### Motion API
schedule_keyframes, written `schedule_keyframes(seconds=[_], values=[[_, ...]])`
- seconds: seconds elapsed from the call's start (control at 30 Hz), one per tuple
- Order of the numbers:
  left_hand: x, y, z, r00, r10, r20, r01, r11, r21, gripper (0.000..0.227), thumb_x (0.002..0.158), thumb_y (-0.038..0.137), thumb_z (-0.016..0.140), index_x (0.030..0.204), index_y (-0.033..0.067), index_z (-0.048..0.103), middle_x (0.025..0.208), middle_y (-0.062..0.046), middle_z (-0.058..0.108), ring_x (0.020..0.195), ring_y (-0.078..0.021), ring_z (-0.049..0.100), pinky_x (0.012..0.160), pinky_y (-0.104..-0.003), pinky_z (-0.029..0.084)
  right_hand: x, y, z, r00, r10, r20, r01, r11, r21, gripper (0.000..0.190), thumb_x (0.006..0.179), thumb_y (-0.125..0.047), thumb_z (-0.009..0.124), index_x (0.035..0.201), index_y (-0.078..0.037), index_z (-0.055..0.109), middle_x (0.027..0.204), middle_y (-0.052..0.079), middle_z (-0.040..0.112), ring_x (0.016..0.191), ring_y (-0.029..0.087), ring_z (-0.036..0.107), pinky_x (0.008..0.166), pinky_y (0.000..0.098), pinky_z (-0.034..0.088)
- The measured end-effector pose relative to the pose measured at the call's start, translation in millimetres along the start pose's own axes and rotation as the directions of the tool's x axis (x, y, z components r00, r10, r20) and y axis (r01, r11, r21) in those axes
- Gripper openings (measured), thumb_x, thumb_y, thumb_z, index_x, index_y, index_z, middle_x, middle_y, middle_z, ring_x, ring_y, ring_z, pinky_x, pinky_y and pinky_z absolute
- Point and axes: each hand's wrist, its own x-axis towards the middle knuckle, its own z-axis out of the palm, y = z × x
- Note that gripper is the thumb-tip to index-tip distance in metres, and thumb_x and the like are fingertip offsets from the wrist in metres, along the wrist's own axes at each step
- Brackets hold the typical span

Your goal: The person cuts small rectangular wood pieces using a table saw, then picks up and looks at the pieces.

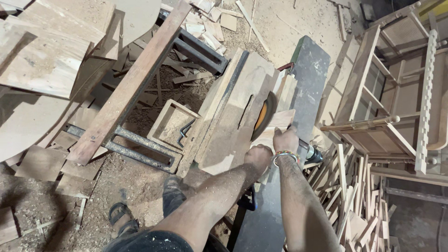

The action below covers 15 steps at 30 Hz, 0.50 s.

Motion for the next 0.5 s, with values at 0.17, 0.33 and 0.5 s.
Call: schedule_keyframes(seconds=[0.17,0.33,0.5], values=[[2.6,-0.5,2.3,0.999,0.010,-0.034,-0.009,1.000,0.020,0.010,0.088,0.013,0.067,0.091,0.0048,0.072,0.093,-0.013,0.073,0.085,-0.0279,0.075,0.066,-0.038,0.062,3.2,-3.0,-2.0,1.000,0.005,-0.011,-0.005,1.000,-0.013,0.057,0.091,-0.040,0.072,0.117,0.008,0.054,0.101,0.038,0.069,0.101,0.054,0.067,0.091,0.0554,0.053],[4.2,-1.8,3.0,0.998,0.045,-0.042,-0.042,0.996,0.076,0.012,0.082,0.012,0.070,0.092,0.0042,0.071,0.091,-0.011,0.072,0.084,-0.0268,0.075,0.064,-0.037,0.063,4.3,-2.9,-3.1,1.000,0.006,-0.011,-0.006,1.000,-0.013,0.056,0.091,-0.040,0.072,0.116,0.007,0.055,0.100,0.038,0.069,0.101,0.053,0.067,0.091,0.0549,0.053],[5.7,-2.3,2.8,0.994,0.072,-0.085,-0.063,0.993,0.101,0.010,0.086,0.013,0.071,0.092,0.0041,0.071,0.090,-0.012,0.072,0.080,-0.0264,0.075,0.061,-0.037,0.062,6.4,-4.3,-1.7,1.000,0.004,-0.020,-0.004,1.000,-0.013,0.055,0.090,-0.039,0.073,0.113,0.007,0.056,0.099,0.037,0.070,0.100,0.053,0.068,0.090,0.0546,0.053]])
